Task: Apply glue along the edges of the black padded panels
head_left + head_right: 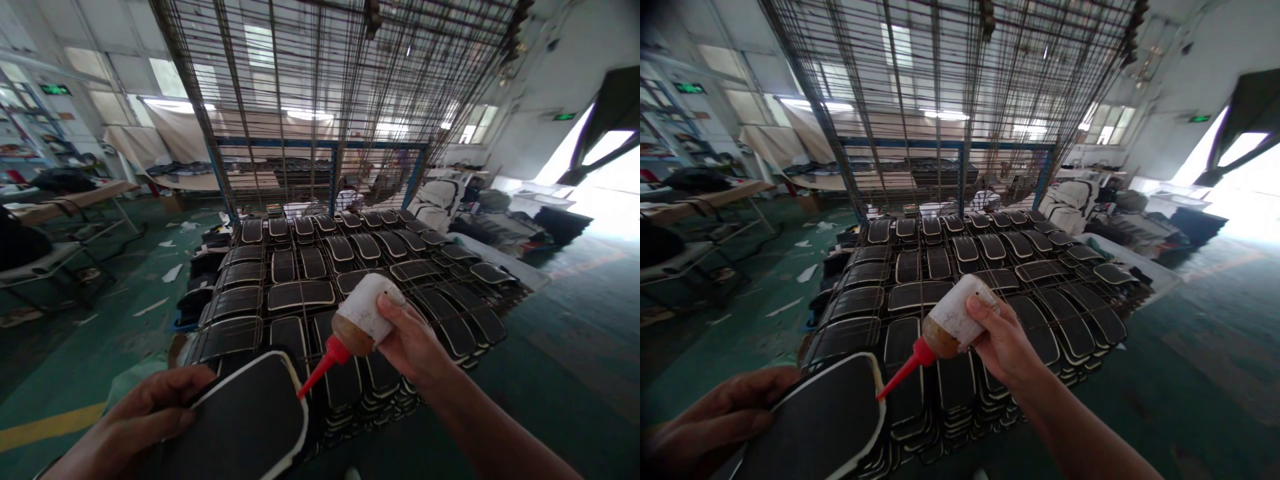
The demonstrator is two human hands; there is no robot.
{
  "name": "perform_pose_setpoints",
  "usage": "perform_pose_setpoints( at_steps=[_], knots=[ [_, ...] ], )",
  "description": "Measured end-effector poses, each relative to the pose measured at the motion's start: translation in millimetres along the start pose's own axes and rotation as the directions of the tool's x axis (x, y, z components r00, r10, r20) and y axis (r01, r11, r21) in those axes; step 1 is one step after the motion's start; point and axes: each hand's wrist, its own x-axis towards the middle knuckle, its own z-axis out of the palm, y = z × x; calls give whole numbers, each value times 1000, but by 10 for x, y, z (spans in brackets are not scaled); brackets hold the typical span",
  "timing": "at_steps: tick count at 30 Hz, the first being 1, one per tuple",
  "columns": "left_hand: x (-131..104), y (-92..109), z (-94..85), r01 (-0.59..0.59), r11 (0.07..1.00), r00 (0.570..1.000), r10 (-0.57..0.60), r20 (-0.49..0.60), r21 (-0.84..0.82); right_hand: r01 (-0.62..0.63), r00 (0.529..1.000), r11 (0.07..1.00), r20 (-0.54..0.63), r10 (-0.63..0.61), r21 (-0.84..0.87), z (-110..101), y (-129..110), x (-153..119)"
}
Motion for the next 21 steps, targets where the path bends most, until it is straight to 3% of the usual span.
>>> perform_pose_setpoints(
  at_steps=[3, 8, 15, 21],
  knots=[
    [-25, 6, -2, 31, 974, 986, 6, 164, -226, -15, 999, 1000, -45, 16, 21, 2, 26, -13],
    [-246, 148, 161, -85, 940, 993, 107, 49, -331, 4, 998, 999, -64, -1, 49, 26, 84, -9],
    [-426, 277, 319, -64, 902, 997, 71, -1, -427, 54, 982, 993, -186, -33, 104, 98, 175, 56],
    [-468, 270, 366, -65, 883, 998, 59, -27, -464, 109, 976, 992, -198, -93, 70, 117, 252, 112]
  ],
)
